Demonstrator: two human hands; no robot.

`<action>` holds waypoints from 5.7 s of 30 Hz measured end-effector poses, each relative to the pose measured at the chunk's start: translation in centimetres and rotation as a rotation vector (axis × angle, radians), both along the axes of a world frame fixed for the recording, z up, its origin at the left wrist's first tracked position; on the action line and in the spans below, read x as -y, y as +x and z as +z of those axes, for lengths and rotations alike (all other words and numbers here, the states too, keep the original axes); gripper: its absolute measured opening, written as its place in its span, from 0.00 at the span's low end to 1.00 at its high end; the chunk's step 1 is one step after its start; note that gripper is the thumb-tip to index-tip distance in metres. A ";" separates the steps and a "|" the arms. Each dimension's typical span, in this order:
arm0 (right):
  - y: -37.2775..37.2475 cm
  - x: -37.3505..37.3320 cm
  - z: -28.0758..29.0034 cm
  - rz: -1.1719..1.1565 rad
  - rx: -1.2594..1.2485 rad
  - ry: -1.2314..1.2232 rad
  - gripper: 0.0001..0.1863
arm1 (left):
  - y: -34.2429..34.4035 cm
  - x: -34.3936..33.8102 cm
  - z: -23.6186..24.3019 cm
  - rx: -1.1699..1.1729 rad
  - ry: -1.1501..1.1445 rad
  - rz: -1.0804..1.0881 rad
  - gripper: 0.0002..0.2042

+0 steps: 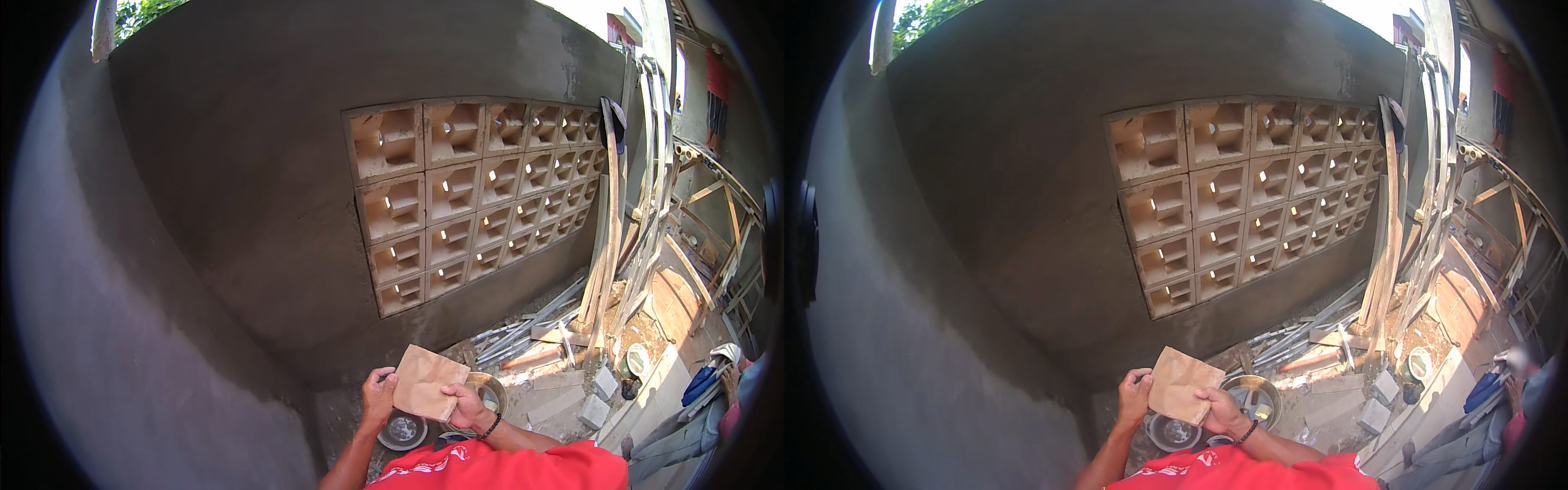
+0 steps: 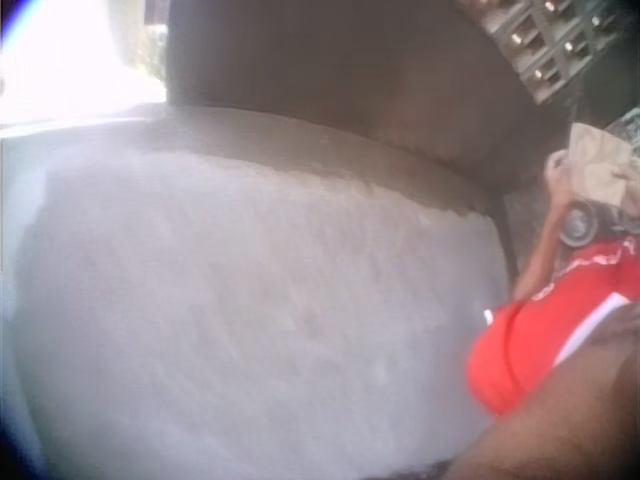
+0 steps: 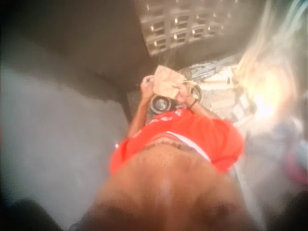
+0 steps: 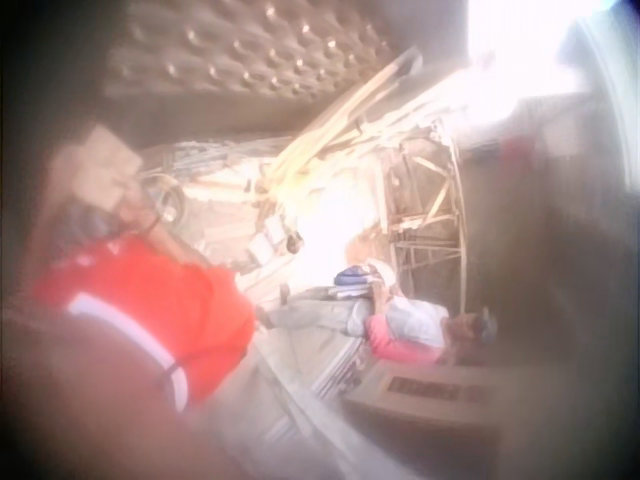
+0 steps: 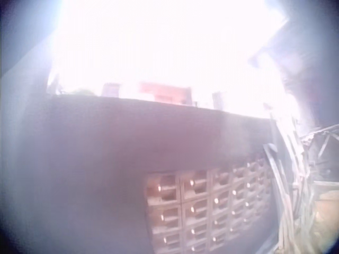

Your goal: The person smooths a freshly plastered wall using a brush and then a sanding block. They work on the flat surface and around a decorative lattice section, repeatedly rubbing the surface to even out the texture.

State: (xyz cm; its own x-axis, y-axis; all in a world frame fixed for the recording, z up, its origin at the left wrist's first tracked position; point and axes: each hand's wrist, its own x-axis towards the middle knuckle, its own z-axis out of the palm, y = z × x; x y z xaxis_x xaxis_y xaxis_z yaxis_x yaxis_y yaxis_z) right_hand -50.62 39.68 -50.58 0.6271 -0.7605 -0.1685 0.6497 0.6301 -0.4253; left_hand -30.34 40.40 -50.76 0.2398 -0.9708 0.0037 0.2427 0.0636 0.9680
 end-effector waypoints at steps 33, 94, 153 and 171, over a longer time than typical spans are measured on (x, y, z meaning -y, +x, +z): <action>2.2 56.2 40.1 -1.565 -1.487 -2.123 0.35 | 19.4 36.3 28.1 1.535 -0.814 1.400 0.40; -21.8 64.9 55.5 -1.793 -1.155 -1.279 0.38 | 17.2 39.7 29.4 1.545 -0.821 1.506 0.31; -33.9 70.8 54.2 -1.815 -1.224 -1.381 0.34 | 19.6 41.1 28.3 1.646 -0.802 1.528 0.28; -22.9 69.6 43.3 -1.762 -1.432 -1.199 0.44 | 18.8 39.8 28.2 1.692 -0.801 1.543 0.28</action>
State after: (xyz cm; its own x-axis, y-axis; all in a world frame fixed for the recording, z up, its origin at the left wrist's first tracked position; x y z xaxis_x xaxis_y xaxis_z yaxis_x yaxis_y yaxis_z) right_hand -73.51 -29.96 -7.23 -0.3443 -0.2551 0.9035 -0.7314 -0.5305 -0.4285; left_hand -11.52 0.59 -22.55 -0.1255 0.0990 0.9871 -0.9373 -0.3380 -0.0853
